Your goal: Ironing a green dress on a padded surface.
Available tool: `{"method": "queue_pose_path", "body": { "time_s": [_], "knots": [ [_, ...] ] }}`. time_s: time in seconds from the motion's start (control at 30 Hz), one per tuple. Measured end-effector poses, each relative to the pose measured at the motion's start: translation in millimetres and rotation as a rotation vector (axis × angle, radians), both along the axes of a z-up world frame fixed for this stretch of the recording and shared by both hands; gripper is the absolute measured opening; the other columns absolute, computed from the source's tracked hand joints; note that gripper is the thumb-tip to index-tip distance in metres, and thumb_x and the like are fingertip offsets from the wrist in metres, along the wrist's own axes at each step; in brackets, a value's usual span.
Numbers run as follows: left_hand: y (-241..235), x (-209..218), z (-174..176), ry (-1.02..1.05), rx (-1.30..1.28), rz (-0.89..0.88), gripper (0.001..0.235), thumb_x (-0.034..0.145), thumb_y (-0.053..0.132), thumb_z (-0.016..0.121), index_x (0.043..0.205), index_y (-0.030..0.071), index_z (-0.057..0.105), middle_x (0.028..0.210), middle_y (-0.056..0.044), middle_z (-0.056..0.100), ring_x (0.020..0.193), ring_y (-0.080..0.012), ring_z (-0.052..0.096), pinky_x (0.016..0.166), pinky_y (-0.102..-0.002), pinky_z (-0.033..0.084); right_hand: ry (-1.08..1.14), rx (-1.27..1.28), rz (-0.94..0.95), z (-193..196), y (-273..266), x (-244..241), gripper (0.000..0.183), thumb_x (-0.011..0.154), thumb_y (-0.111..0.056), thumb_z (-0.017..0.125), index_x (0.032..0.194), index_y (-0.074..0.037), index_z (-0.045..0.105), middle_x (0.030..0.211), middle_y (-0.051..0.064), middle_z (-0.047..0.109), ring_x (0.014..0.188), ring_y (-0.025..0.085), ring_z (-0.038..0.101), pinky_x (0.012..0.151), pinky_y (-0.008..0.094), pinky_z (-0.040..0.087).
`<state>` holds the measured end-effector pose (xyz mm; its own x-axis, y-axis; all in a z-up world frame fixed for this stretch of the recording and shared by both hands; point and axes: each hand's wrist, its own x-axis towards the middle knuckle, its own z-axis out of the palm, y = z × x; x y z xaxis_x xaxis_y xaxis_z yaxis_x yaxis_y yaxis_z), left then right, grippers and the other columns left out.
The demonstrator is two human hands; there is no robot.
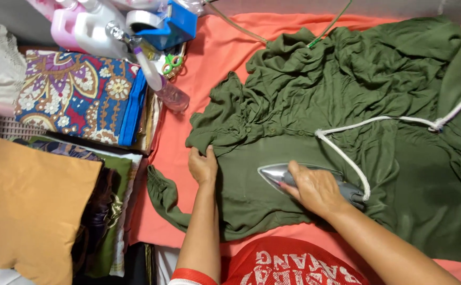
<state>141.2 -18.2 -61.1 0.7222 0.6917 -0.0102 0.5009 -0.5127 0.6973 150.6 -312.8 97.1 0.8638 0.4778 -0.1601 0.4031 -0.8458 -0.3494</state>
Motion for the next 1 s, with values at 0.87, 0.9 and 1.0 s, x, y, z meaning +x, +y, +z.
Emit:
{"method": "queue_pose_path", "body": {
  "time_s": [0.87, 0.9, 1.0],
  "knots": [
    [-200.0, -101.8, 61.8, -0.307, 0.308, -1.498, 0.013, 0.078, 0.022, 0.076, 0.085, 0.013, 0.069, 0.089, -0.006, 0.06, 0.094, -0.0248, 0.059, 0.088, -0.04, 0.045, -0.107, 0.036, -0.112, -9.7, -47.7, 45.3, 0.059, 0.071, -0.045, 0.083, 0.103, -0.004, 0.055, 0.091, 0.022, 0.073, 0.078, 0.045, 0.07, 0.066, 0.054, 0.054],
    [-202.8, -101.6, 57.0, -0.267, 0.256, -1.548, 0.011, 0.079, 0.02, 0.074, 0.087, 0.014, 0.07, 0.091, -0.005, 0.062, 0.095, -0.0249, 0.06, 0.089, -0.039, 0.047, -0.122, -0.011, -0.154, -12.3, -50.2, 41.9, 0.055, 0.074, -0.044, 0.082, 0.101, -0.004, 0.055, 0.089, 0.021, 0.073, 0.079, 0.044, 0.07, 0.068, 0.053, 0.055],
    [-195.6, -88.3, 82.5, -0.2, 0.058, -1.617, 0.01, 0.079, 0.019, 0.074, 0.087, 0.013, 0.072, 0.092, -0.006, 0.065, 0.096, -0.027, 0.062, 0.087, -0.041, 0.049, -0.058, -0.09, -0.179, -5.9, -55.0, 32.2, 0.049, 0.08, -0.044, 0.08, 0.099, -0.006, 0.057, 0.085, 0.021, 0.072, 0.08, 0.043, 0.07, 0.071, 0.052, 0.055]
  ]
}}
